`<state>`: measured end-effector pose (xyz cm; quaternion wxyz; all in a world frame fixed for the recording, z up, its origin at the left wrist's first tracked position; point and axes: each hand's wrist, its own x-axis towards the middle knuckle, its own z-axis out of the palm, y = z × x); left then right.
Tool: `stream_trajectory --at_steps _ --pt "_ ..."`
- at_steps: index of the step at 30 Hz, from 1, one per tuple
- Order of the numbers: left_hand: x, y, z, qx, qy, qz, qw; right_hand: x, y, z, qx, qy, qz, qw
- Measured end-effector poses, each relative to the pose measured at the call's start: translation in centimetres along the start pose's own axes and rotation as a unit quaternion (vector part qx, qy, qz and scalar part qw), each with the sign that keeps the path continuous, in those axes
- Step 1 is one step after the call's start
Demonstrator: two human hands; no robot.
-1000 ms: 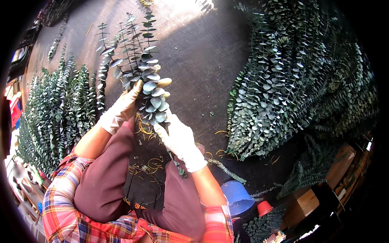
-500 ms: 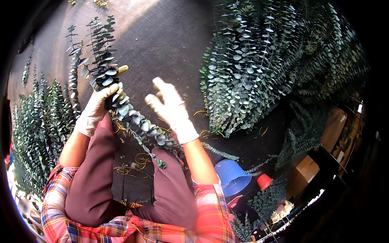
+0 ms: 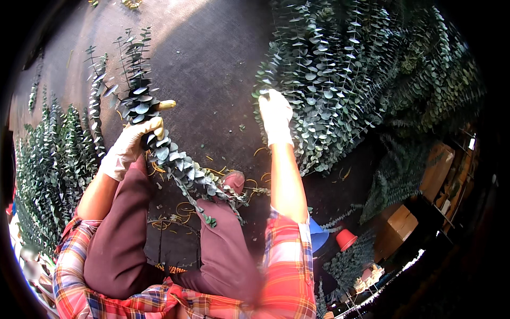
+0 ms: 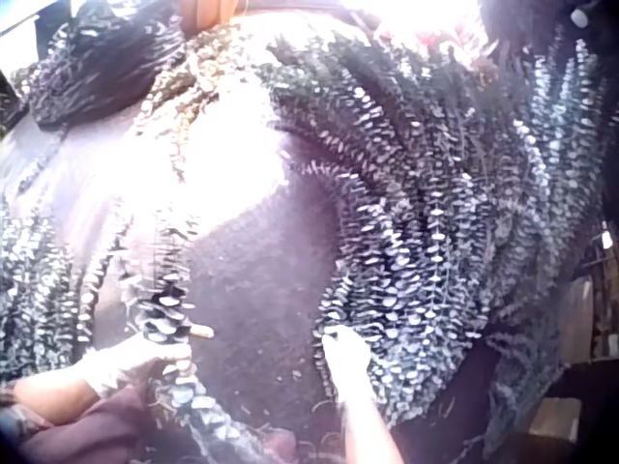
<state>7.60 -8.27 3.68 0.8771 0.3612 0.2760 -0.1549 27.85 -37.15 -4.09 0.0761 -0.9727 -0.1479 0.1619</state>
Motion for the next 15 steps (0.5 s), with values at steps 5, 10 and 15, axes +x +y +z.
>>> stream_trajectory --at_steps 5,10,15 --pt "0.5 0.3 -0.2 0.031 -0.009 -0.006 0.999 -7.4 -7.2 -1.6 0.221 0.013 -0.191 0.956" --pt "0.0 0.2 -1.3 -0.036 0.033 -0.007 0.999 -11.3 -11.5 -3.1 0.224 -0.059 -0.277 0.932" --pt "-0.5 1.9 0.5 -0.067 -0.052 0.033 0.996 -13.0 -11.5 -3.2 0.210 -0.106 -0.323 0.917"
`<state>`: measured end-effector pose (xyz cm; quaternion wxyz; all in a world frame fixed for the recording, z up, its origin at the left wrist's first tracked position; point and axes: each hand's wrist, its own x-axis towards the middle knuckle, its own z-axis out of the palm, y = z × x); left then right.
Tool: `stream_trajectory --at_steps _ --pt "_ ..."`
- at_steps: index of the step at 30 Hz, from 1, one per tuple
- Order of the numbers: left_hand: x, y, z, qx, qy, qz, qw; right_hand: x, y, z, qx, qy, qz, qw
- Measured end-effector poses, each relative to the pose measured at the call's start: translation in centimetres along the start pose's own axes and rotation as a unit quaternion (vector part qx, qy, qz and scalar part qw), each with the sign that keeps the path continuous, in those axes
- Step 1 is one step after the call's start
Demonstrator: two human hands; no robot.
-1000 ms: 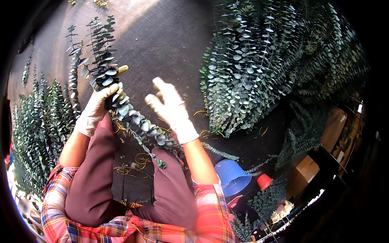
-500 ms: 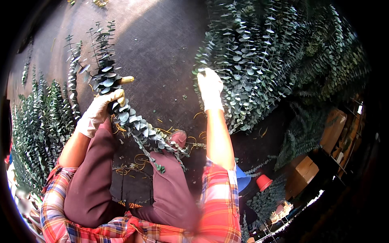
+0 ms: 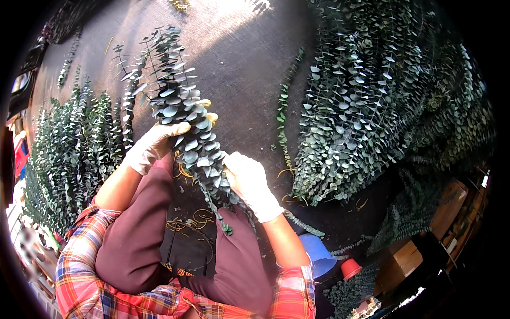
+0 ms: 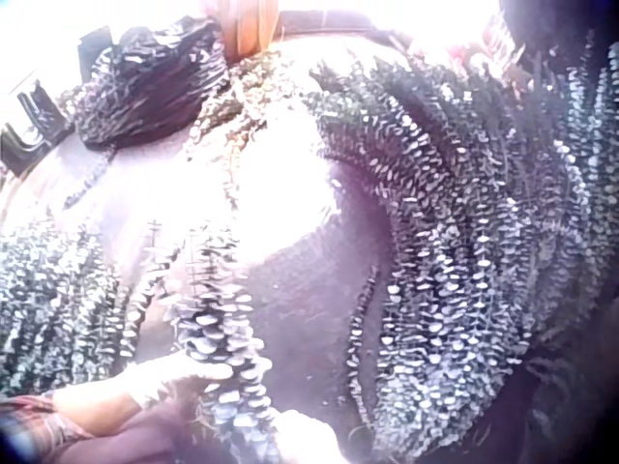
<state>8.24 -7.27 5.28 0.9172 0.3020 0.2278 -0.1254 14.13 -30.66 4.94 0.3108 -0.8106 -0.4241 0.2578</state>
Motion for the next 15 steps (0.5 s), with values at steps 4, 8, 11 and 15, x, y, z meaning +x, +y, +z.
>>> stream_trajectory --at_steps 4,8,11,15 --pt "-0.1 -0.6 -0.5 0.056 0.014 -0.022 0.998 0.1 -0.5 0.0 0.014 -0.028 -0.028 0.999" --pt "-0.3 -0.7 -1.2 0.113 0.038 -0.024 0.993 1.9 -0.6 -2.6 0.065 -0.118 0.049 0.990" --pt "0.0 -0.8 -1.1 0.104 0.055 -0.022 0.993 2.6 6.5 -3.0 0.094 0.063 0.150 0.982" --pt "1.0 -1.6 -0.7 0.082 0.070 -0.022 0.994 3.9 18.2 -4.3 -0.066 0.294 0.261 0.917"
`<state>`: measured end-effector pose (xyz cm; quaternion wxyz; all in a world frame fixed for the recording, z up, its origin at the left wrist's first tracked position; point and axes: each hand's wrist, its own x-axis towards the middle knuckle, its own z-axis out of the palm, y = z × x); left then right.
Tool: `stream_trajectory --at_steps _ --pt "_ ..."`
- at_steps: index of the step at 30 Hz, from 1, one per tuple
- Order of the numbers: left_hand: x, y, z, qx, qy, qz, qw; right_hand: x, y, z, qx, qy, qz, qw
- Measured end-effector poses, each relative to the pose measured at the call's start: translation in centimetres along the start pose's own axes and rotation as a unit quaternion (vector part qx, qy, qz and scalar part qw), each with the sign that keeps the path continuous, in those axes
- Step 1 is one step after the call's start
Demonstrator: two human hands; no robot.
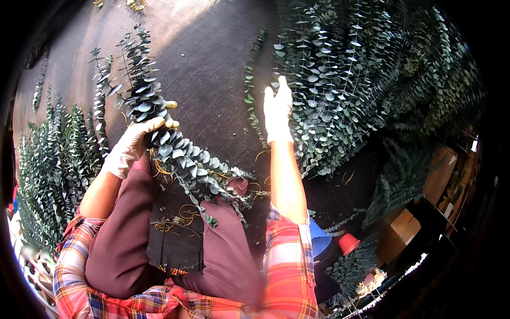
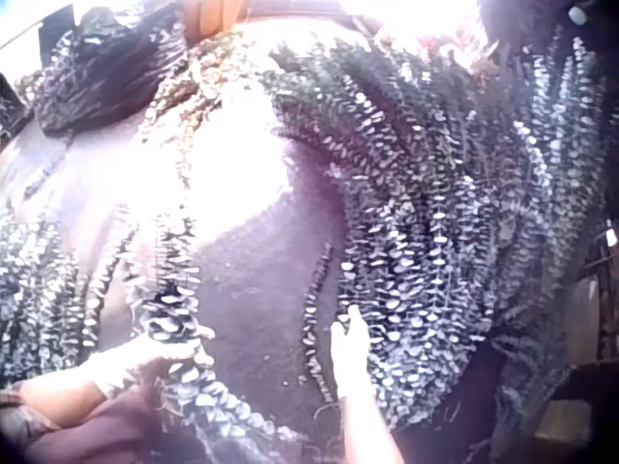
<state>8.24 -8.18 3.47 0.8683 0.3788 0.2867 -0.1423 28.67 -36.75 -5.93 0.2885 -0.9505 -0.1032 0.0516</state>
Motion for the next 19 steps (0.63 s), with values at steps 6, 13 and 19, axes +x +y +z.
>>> stream_trajectory --at_steps 6,13,19 --pt "-0.4 0.3 -0.8 0.008 0.022 0.007 1.000 1.7 -1.9 2.2 -0.125 -0.162 0.068 0.977" --pt "-0.2 0.7 -1.6 -0.009 0.059 0.003 0.998 -6.8 -7.0 -0.6 0.012 -0.102 -0.113 0.988" --pt "-0.4 2.0 -1.6 -0.042 -0.032 0.020 0.998 -12.6 -9.8 -1.6 0.045 -0.186 -0.208 0.959"
